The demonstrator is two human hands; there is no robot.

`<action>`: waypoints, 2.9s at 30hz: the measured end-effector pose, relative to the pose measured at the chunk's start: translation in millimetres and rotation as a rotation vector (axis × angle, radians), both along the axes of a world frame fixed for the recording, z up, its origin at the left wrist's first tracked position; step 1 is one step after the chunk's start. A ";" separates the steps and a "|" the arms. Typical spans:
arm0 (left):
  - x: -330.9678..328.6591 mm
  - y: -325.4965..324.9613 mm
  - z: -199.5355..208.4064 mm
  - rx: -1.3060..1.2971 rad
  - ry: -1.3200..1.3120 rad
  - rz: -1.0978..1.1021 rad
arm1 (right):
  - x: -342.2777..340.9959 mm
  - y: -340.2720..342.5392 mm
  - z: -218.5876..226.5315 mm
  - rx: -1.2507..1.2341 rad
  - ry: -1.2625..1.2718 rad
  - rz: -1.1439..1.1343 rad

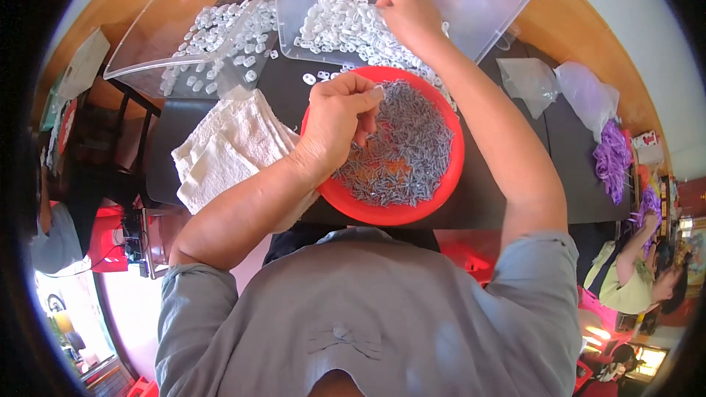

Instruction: Assembling small white plastic components by manually inserting metal parts into them.

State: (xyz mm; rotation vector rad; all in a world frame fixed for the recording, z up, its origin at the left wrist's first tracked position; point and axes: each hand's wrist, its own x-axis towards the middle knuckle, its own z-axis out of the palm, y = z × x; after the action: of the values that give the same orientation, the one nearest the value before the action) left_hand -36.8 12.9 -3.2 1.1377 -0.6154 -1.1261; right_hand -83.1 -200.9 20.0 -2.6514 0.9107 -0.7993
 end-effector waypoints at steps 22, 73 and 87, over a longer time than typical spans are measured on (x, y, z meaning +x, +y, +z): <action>28.8 -3.6 8.5 -0.227 0.207 0.176 | -58.7 105.9 20.5 0.807 -0.230 0.294; 3.1 2.5 6.1 -0.323 -0.103 0.139 | -83.7 133.5 7.3 0.864 -0.734 0.233; 0.5 4.2 7.4 -0.313 -0.107 0.159 | -81.2 136.8 6.3 0.836 -0.756 0.223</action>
State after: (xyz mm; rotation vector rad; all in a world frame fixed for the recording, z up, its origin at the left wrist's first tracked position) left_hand -36.3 17.1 4.2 0.9615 -0.7418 -0.8042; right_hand -164.3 -64.0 26.3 -1.5098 0.5413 -0.9704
